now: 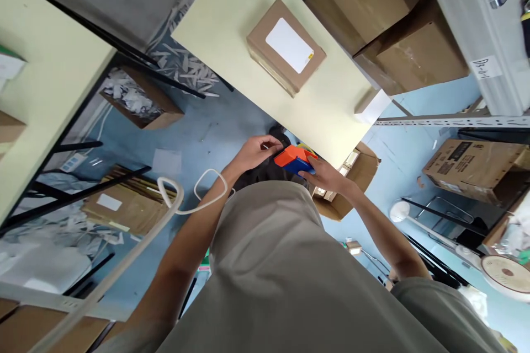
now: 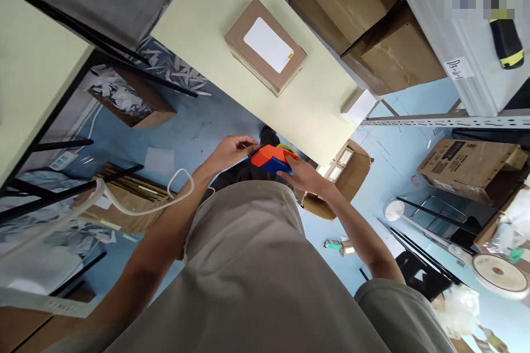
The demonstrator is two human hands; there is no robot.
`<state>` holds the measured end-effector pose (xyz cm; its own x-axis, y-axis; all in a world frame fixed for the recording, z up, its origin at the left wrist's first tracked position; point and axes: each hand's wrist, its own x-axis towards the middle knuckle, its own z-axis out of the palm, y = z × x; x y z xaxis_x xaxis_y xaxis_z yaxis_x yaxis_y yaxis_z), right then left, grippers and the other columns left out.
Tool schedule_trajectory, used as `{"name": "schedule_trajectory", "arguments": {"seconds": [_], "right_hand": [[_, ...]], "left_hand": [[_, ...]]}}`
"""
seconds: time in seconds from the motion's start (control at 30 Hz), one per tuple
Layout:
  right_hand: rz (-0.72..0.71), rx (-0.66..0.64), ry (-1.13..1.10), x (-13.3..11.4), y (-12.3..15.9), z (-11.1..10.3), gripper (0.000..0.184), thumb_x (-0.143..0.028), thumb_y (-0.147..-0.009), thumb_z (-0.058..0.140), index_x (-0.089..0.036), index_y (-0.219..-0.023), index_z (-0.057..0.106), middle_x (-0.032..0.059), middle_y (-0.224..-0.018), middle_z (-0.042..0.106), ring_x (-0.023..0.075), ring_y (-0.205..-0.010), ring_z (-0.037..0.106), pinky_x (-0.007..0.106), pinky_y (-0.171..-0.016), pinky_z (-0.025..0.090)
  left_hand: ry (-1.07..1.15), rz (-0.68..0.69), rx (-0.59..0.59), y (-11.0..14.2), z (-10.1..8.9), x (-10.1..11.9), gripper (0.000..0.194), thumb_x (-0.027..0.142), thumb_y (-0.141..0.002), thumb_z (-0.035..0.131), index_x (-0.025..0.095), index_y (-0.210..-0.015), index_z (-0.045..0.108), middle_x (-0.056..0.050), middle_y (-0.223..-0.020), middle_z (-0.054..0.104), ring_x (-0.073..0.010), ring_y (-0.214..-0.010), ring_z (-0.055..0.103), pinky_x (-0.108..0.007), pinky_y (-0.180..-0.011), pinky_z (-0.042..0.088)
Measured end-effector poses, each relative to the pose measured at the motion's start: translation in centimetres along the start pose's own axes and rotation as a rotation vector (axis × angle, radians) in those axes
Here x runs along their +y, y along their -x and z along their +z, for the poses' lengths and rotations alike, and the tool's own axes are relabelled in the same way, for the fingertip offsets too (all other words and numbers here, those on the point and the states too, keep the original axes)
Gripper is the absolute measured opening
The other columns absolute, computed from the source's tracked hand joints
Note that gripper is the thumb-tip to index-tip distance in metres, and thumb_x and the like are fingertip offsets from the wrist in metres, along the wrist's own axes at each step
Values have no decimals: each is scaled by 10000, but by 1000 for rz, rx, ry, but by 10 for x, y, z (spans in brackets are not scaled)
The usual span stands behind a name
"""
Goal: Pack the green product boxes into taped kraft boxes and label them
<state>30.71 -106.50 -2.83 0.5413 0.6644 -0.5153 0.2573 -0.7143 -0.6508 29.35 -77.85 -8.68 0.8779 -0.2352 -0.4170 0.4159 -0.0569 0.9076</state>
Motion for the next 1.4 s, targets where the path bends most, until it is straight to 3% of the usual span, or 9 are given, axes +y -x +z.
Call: {"name": "schedule_trajectory", "arguments": {"seconds": [0.17, 0.37, 0.47, 0.6, 0.7, 0.83, 1.03, 1.13, 1.4], "right_hand": [[74, -88, 87, 11, -10, -7, 265, -495, -1131, 538, -231, -1150, 543, 79, -968, 731, 271, -820, 689, 374, -757, 521], [275, -175, 166, 45, 11, -18, 345, -510, -1159, 470, -199, -1280, 557, 96, -954, 767, 300, -847, 748, 368, -745, 519], [378, -97, 284, 60, 4, -15, 402, -504, -1158, 459, -156, -1342, 540, 165, -1044, 786, 351, -967, 775, 402, -805, 556], [383, 122, 370, 72, -37, -3, 417, -492, -1157, 438, -132, -1343, 534, 228, -1079, 783, 392, -1011, 773, 490, -905, 596], [370, 299, 374, 80, -70, 0, 389, -442, -1150, 450, -121, -1356, 527, 256, -1102, 778, 399, -1039, 769, 535, -976, 593], [381, 351, 354, 93, -97, -1, 366, -424, -1148, 440, -117, -1329, 525, 277, -1122, 773, 405, -1063, 765, 562, -1001, 589], [409, 400, 344, 105, -118, 1, 324, -412, -1150, 424, -144, -1295, 533, 254, -1084, 780, 390, -1066, 769, 542, -996, 606], [474, 331, 349, 102, -124, 0, 358, -397, -1156, 422, -118, -1351, 531, 282, -1160, 766, 411, -1141, 767, 563, -1004, 608], [483, 369, 334, 89, -128, 7, 392, -358, -1161, 453, -88, -1429, 544, 299, -1225, 767, 405, -1246, 750, 585, -1093, 580]], "left_hand": [[-92, 38, 137, -9, 7, -8, 321, 542, -943, 747, 232, -929, 828, -54, -932, 821, -207, -836, 717, -336, -783, 574], [-151, 57, 381, -46, 1, -33, 154, 372, -944, 767, 238, -891, 820, -37, -936, 815, -180, -821, 685, -322, -815, 556], [-145, 48, 511, -79, -7, -46, 84, 294, -934, 774, 228, -896, 811, -39, -951, 815, -177, -860, 697, -309, -830, 556], [-74, 89, 631, -131, -19, -54, 71, 261, -957, 752, 215, -964, 806, -44, -985, 815, -170, -893, 715, -287, -825, 560], [-24, 123, 648, -164, -30, -58, 79, 255, -946, 761, 212, -988, 812, -45, -1012, 822, -177, -928, 728, -284, -839, 575], [23, 148, 654, -192, -40, -69, 78, 257, -919, 788, 220, -977, 823, -38, -980, 825, -187, -940, 746, -302, -866, 597], [72, 159, 721, -216, -36, -83, 161, 392, -930, 822, 238, -976, 820, -48, -971, 817, -195, -921, 764, -340, -896, 618], [78, 141, 730, -222, -31, -81, 213, 430, -951, 807, 224, -1003, 805, -53, -987, 810, -211, -1006, 773, -335, -935, 623], [103, 65, 877, -225, 2, -71, 315, 451, -983, 798, 251, -1223, 766, -86, -1311, 742, -218, -1090, 773, -335, -965, 635]]}}
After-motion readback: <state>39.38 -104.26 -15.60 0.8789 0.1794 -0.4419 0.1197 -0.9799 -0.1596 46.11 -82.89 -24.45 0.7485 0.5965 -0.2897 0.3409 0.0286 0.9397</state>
